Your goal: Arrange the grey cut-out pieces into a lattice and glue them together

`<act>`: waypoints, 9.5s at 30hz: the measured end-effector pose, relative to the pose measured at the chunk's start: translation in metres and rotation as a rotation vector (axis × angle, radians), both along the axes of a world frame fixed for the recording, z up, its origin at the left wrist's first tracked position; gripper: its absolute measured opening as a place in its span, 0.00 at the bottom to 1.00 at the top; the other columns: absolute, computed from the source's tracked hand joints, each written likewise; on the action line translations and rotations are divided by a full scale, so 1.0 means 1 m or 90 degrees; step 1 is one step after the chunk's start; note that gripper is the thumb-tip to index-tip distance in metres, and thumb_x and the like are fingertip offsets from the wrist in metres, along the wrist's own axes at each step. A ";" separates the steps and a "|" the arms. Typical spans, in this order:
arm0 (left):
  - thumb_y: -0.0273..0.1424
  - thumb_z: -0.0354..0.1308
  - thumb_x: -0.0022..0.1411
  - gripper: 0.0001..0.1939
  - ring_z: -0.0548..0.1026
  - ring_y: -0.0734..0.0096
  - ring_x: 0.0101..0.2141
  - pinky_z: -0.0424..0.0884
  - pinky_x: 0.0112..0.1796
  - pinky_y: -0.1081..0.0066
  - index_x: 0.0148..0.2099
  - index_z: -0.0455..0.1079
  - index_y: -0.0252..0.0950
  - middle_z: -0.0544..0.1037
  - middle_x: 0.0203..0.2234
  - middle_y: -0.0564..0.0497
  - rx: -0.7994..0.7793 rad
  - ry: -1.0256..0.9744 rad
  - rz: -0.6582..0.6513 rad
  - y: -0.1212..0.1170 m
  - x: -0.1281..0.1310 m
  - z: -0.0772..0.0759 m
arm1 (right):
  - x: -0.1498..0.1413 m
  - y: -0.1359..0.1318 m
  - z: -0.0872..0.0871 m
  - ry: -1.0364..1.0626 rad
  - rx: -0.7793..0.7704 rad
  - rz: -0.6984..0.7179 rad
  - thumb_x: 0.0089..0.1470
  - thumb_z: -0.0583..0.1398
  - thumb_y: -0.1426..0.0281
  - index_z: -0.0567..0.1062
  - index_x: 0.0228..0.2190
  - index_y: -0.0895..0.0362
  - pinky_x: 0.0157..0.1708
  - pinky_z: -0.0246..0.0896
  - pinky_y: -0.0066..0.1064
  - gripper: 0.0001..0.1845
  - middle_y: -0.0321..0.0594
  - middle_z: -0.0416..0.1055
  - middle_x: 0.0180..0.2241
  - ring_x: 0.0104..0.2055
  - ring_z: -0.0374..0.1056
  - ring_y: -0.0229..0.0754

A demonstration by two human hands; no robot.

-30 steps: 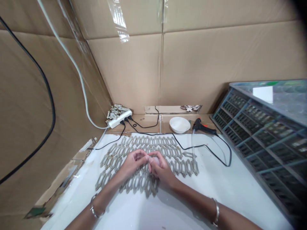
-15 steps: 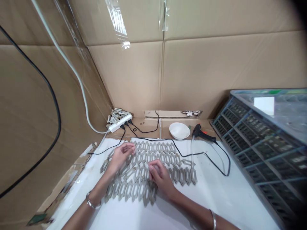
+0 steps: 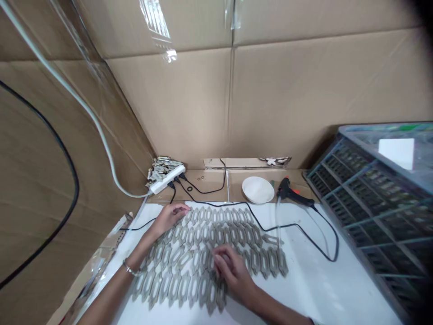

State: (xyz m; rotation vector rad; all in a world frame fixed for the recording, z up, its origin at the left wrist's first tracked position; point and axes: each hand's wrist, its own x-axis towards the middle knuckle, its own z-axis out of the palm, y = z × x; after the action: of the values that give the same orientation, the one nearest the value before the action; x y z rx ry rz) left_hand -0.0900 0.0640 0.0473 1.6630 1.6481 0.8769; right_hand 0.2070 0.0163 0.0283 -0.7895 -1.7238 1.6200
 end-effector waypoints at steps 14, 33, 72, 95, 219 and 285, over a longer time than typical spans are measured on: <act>0.37 0.58 0.64 0.12 0.72 0.64 0.40 0.67 0.43 0.67 0.45 0.75 0.37 0.74 0.37 0.46 0.074 0.103 -0.072 0.001 -0.006 -0.014 | -0.001 -0.002 -0.001 0.008 -0.003 0.015 0.65 0.52 0.62 0.69 0.40 0.56 0.28 0.55 0.27 0.11 0.32 0.64 0.23 0.25 0.60 0.35; 0.42 0.64 0.54 0.16 0.74 0.68 0.29 0.68 0.32 0.71 0.34 0.72 0.32 0.77 0.26 0.50 -0.018 -0.213 0.037 -0.006 0.041 0.080 | -0.106 0.062 0.053 0.186 -0.116 -0.094 0.55 0.60 0.60 0.66 0.36 0.55 0.18 0.47 0.23 0.13 0.28 0.66 0.17 0.17 0.52 0.31; 0.38 0.59 0.59 0.12 0.69 0.70 0.28 0.64 0.32 0.72 0.35 0.76 0.34 0.75 0.28 0.49 0.031 0.073 -0.076 0.019 0.019 -0.006 | -0.068 0.095 0.071 0.233 -0.138 -0.207 0.52 0.63 0.54 0.63 0.36 0.54 0.14 0.38 0.21 0.20 0.26 0.65 0.17 0.13 0.47 0.27; 0.48 0.66 0.50 0.22 0.71 0.72 0.26 0.65 0.29 0.73 0.32 0.70 0.33 0.75 0.24 0.53 -0.098 -0.294 -0.003 0.002 0.066 0.078 | -0.066 0.085 0.062 0.019 -0.026 -0.064 0.51 0.63 0.59 0.66 0.25 0.55 0.18 0.49 0.23 0.15 0.26 0.61 0.13 0.15 0.55 0.32; 0.29 0.61 0.55 0.07 0.69 0.72 0.29 0.66 0.34 0.72 0.38 0.74 0.35 0.68 0.33 0.50 0.057 0.075 -0.206 0.050 0.060 -0.006 | -0.023 0.135 0.066 0.190 -0.349 0.050 0.47 0.66 0.62 0.70 0.33 0.59 0.16 0.35 0.23 0.17 0.37 0.74 0.24 0.16 0.46 0.26; 0.49 0.63 0.55 0.22 0.70 0.75 0.23 0.66 0.27 0.75 0.35 0.73 0.32 0.74 0.21 0.52 -0.052 -0.324 -0.088 0.055 0.102 0.064 | -0.020 0.133 0.076 -0.035 0.004 -0.134 0.49 0.64 0.54 0.65 0.24 0.55 0.17 0.50 0.24 0.20 0.28 0.65 0.11 0.14 0.57 0.33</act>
State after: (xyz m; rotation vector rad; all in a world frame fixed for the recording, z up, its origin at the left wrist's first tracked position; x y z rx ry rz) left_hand 0.0117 0.1195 0.1113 1.3368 1.1916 1.0434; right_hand 0.1865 0.1491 0.1039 -0.9848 -1.6223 1.4626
